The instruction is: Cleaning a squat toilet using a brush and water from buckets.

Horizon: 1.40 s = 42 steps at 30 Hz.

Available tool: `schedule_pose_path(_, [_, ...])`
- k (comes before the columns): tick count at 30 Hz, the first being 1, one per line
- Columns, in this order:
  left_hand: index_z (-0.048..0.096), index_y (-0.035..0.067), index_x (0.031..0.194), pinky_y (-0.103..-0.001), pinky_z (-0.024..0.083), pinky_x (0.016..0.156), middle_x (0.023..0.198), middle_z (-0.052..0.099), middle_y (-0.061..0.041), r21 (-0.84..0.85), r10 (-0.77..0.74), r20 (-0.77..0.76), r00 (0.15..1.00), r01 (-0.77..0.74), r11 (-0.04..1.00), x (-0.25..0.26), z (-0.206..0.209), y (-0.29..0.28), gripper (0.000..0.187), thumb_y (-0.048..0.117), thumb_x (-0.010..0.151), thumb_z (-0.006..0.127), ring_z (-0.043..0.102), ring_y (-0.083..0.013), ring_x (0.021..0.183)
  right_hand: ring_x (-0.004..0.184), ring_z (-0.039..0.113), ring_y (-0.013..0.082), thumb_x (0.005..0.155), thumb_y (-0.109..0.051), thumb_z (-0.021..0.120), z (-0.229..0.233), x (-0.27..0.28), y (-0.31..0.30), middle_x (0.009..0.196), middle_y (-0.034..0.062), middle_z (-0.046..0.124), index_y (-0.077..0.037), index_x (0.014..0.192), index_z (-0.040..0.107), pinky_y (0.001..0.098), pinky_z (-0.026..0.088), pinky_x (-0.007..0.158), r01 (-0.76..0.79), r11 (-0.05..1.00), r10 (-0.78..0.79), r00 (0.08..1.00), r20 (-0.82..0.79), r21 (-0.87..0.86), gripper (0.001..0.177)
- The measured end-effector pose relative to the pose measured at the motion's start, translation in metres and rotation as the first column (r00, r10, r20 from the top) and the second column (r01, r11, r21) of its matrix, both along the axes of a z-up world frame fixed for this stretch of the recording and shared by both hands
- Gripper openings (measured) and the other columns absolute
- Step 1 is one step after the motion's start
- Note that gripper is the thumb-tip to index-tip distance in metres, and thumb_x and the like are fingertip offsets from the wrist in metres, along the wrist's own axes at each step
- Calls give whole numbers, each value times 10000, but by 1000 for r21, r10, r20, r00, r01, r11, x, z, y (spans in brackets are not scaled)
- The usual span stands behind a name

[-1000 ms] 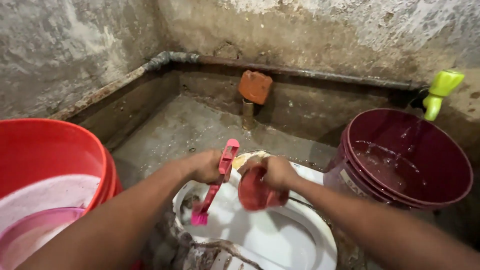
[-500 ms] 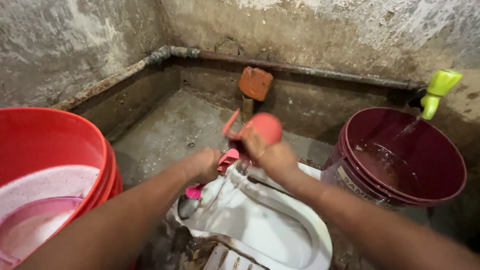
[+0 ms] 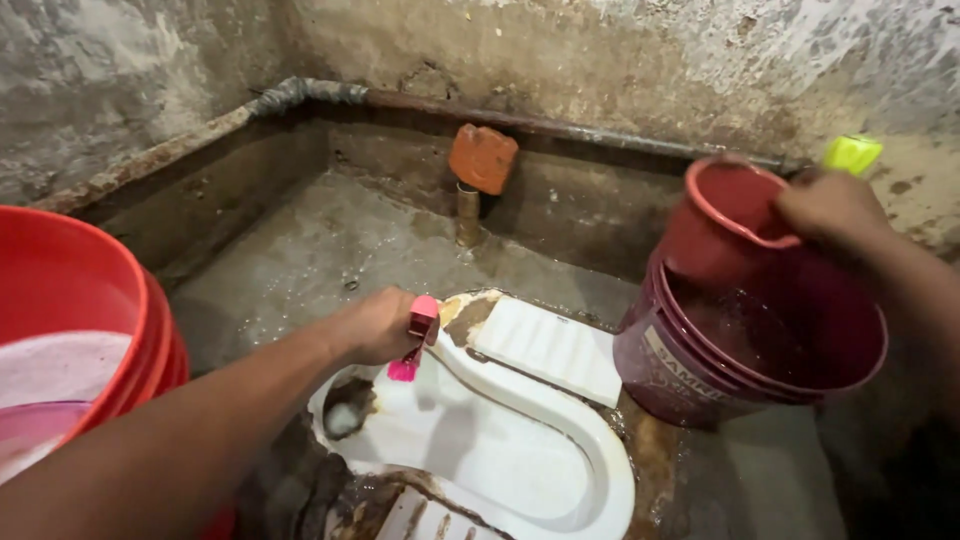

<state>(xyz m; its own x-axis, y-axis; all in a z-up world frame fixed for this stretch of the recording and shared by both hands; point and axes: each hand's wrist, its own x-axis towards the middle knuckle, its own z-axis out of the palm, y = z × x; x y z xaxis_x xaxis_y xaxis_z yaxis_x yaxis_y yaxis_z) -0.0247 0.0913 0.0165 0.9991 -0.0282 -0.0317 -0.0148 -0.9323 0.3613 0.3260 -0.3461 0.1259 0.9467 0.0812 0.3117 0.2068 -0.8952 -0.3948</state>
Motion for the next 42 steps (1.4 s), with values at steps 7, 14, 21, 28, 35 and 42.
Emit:
schedule_pose_path(7, [747,193,952,-433,575,787,934,762,-119,-103,64,-102,993,-75,992,-3,-1,-9,185,176,816,624,724,-317,910,988,772,361,818,-391,717,-105,78,-48,1096,186,791,-135,1241,729,471,612,892,-178,794,72,977,-201,-581,495])
schedule_pose_path(14, [762,190,958,-441,569,798,940,746,-153,-58,56,-15,998,-56,997,-1,-16,-9,171,212,848,634,707,-362,924,1023,780,378,1070,-240,336,-160,-3,-32,1146,226,754,-206,1599,362,499,648,872,-230,756,4,937,-348,-612,531])
schedule_pose_path(21, [768,170,974,-424,580,799,938,765,-137,-90,123,-87,989,-131,987,-3,-8,-13,178,199,847,647,731,-321,911,974,722,368,863,-305,688,-283,90,-47,1211,235,685,-92,1494,412,459,571,796,-497,795,356,846,-396,-347,722])
schedule_pose_path(28, [746,105,990,-389,589,801,943,769,-134,-288,138,82,987,-109,951,6,-26,22,192,88,809,683,744,-282,893,569,691,245,1050,-76,492,-178,96,-64,871,276,727,79,1228,684,307,541,449,244,819,282,617,-734,520,305])
schedule_pose_path(35, [731,72,964,-380,603,799,916,771,-129,-323,104,231,967,-25,946,15,-22,33,201,33,788,644,761,-265,879,627,704,178,1052,-90,454,-52,37,-20,914,127,729,-155,1356,615,230,579,519,259,655,376,703,-603,710,350])
schedule_pose_path(42, [742,83,975,-393,599,782,910,764,-135,-294,174,270,947,-91,952,27,-15,34,235,10,789,618,755,-276,862,658,707,203,1083,-67,433,13,9,49,922,253,722,18,1372,650,255,610,553,111,688,436,727,-530,717,371])
